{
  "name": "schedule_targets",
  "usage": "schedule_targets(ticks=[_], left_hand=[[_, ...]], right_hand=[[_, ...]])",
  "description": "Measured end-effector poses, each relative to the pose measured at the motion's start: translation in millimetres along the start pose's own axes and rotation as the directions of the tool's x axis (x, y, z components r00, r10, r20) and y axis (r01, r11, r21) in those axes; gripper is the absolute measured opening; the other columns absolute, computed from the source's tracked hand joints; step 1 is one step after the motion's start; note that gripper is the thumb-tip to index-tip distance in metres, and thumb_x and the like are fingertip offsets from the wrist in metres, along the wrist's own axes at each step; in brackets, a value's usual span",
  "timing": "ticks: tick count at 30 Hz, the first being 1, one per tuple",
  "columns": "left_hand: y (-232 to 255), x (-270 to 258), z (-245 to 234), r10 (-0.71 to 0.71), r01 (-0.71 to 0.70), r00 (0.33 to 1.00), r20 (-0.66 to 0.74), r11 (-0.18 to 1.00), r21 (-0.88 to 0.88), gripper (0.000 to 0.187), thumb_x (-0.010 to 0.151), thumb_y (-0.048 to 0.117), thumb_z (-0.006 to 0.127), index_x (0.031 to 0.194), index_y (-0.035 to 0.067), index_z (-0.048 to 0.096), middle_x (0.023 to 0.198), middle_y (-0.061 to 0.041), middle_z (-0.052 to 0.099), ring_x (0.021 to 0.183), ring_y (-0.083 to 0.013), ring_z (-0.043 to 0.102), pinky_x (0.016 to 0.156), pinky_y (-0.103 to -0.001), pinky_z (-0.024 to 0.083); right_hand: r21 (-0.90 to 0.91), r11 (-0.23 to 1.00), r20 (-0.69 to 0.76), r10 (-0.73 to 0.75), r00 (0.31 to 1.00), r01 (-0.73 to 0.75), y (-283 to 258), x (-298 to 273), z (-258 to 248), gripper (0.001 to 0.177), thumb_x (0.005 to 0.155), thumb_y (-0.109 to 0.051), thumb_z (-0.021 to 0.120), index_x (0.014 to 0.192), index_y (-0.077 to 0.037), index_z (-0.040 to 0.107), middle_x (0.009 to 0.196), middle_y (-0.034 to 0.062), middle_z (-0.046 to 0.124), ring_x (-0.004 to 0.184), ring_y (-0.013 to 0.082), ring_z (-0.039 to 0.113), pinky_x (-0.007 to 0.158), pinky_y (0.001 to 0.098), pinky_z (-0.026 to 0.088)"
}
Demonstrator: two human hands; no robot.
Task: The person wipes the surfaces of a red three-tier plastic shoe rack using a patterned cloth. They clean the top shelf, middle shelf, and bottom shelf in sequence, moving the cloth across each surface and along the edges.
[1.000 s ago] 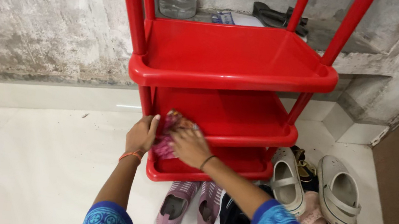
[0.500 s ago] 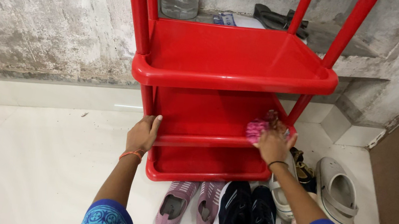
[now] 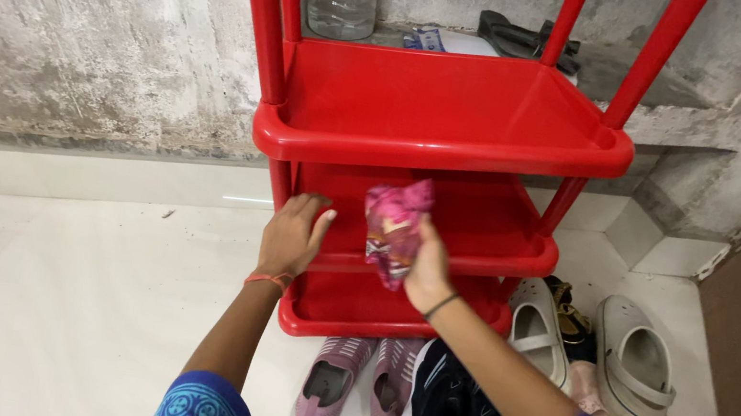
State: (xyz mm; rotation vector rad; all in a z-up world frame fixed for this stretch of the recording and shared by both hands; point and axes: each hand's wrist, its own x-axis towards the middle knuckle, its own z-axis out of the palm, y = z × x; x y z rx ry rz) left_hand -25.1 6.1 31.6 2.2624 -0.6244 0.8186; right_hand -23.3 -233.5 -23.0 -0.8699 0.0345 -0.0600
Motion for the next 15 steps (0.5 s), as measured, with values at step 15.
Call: schedule_targets(ticks=[15], left_hand=[[60, 86, -56, 0.217, -0.274, 0.836, -0.505, 0.961, -0.041, 0.032, 0.111, 0.027, 0.045, 0.112, 0.005, 0.069, 0.12, -0.012, 0.07, 0.116, -0.0315, 0.062, 0.1, -0.045, 0.044]], right_hand=[[-0.645, -0.555, 0.743, -0.618, 0.259, 0.526, -71, 2, 164, 0.035, 0.099, -0.027, 0.058, 0.128, -0.009, 0.063, 0.11, 0.0055, 0.07, 0.101, 0.0223, 0.065, 0.094, 0.0475, 0.043]])
